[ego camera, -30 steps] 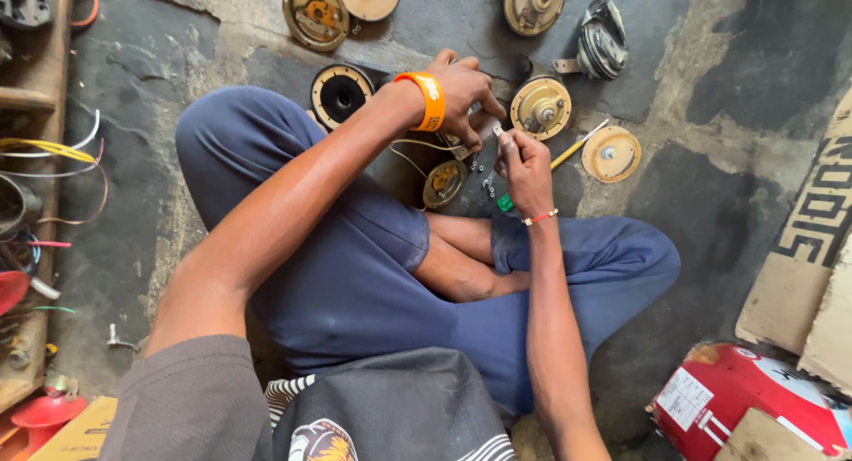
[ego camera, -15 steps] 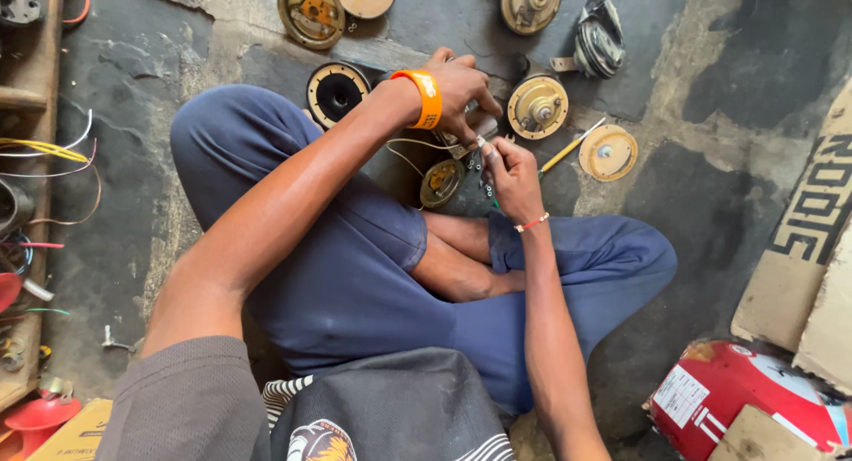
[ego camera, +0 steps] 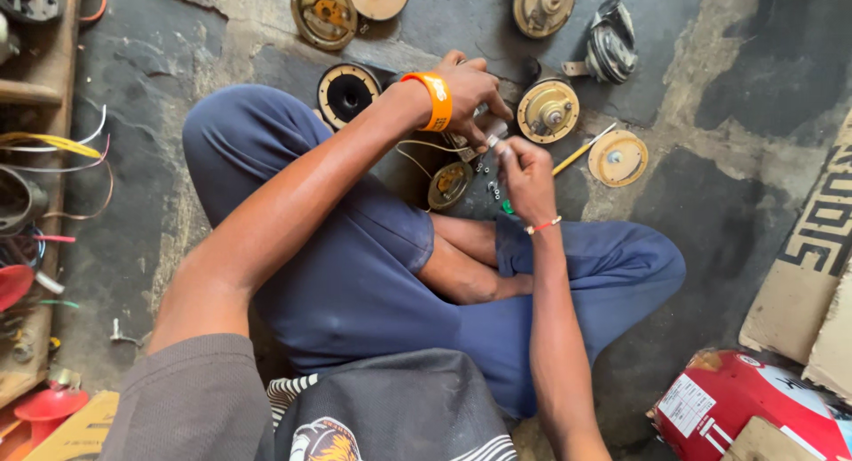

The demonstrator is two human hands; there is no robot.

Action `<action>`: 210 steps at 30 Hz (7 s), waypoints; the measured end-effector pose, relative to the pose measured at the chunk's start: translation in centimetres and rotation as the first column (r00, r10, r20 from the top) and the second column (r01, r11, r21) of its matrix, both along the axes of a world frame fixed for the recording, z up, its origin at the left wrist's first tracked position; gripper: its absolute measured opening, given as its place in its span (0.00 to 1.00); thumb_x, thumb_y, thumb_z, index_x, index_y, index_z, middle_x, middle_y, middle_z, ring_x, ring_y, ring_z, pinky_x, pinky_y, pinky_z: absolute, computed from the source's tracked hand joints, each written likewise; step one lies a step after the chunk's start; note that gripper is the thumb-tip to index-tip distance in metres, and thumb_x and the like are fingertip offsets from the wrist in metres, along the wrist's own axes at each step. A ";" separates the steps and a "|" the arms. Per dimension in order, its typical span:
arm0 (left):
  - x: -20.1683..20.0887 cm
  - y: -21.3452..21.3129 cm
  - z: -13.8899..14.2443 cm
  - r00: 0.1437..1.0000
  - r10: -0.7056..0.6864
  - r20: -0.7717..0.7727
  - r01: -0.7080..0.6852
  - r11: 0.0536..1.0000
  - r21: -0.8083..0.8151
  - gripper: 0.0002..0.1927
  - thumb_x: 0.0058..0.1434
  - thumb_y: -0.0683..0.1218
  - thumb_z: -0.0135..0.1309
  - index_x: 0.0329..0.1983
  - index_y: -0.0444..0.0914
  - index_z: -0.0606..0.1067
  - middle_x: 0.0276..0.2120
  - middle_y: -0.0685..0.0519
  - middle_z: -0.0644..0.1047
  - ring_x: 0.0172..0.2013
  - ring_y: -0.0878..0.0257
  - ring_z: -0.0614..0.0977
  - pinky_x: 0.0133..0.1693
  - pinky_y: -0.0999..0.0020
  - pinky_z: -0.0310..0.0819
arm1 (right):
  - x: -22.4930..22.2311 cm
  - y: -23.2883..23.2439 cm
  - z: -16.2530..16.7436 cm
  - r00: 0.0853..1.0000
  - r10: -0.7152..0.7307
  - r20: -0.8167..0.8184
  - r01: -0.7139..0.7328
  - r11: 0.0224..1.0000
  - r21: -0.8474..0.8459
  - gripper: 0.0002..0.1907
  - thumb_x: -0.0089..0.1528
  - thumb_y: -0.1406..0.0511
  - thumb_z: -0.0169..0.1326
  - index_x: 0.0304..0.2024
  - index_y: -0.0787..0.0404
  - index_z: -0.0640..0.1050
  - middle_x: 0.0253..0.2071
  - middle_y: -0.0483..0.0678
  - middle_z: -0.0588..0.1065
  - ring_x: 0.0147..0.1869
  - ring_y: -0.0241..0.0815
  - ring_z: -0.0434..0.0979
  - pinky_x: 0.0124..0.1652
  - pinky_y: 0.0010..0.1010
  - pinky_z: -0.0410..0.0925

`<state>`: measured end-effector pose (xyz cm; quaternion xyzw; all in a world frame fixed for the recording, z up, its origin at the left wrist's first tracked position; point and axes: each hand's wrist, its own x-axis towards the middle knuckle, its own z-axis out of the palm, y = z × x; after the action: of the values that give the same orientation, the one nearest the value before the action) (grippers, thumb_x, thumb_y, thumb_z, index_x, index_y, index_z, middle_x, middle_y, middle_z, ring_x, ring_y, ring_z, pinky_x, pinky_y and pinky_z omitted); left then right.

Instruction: The person sits cross-legged on the floor and uses a small tool to adjust or clean a central component of a disassembled electromechanical device. Several similar parts and tools are scattered around the workspace.

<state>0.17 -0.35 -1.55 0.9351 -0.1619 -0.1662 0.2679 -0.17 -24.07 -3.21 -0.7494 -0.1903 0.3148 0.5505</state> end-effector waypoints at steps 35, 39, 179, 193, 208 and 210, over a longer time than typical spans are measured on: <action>0.2 -0.3 -0.1 0.999 0.019 -0.031 -0.020 1.000 -0.013 0.35 0.38 0.64 0.72 0.54 0.61 0.81 0.43 0.59 0.80 0.54 0.54 0.71 0.54 0.47 0.55 | -0.8 0.9 0.3 0.994 -0.072 -0.082 0.071 0.997 -0.008 0.18 0.72 0.62 0.49 0.28 0.61 0.72 0.19 0.38 0.67 0.20 0.27 0.65 0.23 0.23 0.59; 0.3 -0.3 -0.1 0.999 0.003 -0.043 -0.004 1.000 -0.016 0.37 0.38 0.65 0.73 0.55 0.60 0.80 0.43 0.60 0.81 0.54 0.55 0.71 0.55 0.46 0.54 | -0.5 0.8 0.2 0.993 -0.099 0.070 0.098 0.995 0.018 0.18 0.74 0.63 0.49 0.29 0.62 0.72 0.23 0.37 0.67 0.24 0.26 0.65 0.25 0.23 0.60; -0.4 -0.5 -0.2 0.984 -0.010 0.181 0.032 0.992 -0.120 0.27 0.40 0.53 0.74 0.47 0.49 0.85 0.40 0.53 0.77 0.51 0.49 0.70 0.49 0.56 0.70 | 0.2 0.3 -0.5 0.980 -0.033 -0.195 0.041 0.998 0.038 0.17 0.72 0.63 0.51 0.28 0.62 0.72 0.22 0.37 0.64 0.22 0.26 0.59 0.23 0.22 0.54; 0.0 -0.4 0.2 0.981 -0.033 0.189 0.053 0.993 -0.103 0.25 0.38 0.52 0.74 0.44 0.49 0.85 0.38 0.54 0.77 0.50 0.49 0.70 0.48 0.56 0.69 | 0.6 0.1 -0.1 0.998 -0.028 -0.063 0.024 0.998 -0.061 0.14 0.72 0.62 0.49 0.33 0.61 0.76 0.22 0.37 0.68 0.22 0.26 0.64 0.23 0.21 0.58; -0.2 -0.3 -0.1 0.977 -0.027 0.212 0.051 0.992 -0.112 0.22 0.39 0.53 0.73 0.41 0.50 0.86 0.37 0.53 0.77 0.49 0.49 0.70 0.46 0.54 0.68 | -1.2 1.3 5.3 0.899 -0.016 0.438 0.113 0.974 -0.196 0.13 0.73 0.65 0.50 0.36 0.65 0.77 0.23 0.48 0.68 0.27 0.35 0.65 0.29 0.32 0.61; -0.3 -0.4 -0.5 0.973 -0.020 0.229 0.053 0.989 -0.138 0.25 0.39 0.52 0.73 0.44 0.50 0.85 0.37 0.53 0.77 0.48 0.49 0.70 0.47 0.56 0.69 | -1.3 1.3 5.1 0.919 -0.014 0.394 0.107 0.971 -0.214 0.15 0.75 0.64 0.47 0.37 0.64 0.79 0.21 0.47 0.65 0.26 0.34 0.64 0.29 0.31 0.60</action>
<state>-0.12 -0.77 -2.01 0.9231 -0.2202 -0.0509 0.3110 -1.46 -22.78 1.87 -0.8615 -0.2347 0.1622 0.4200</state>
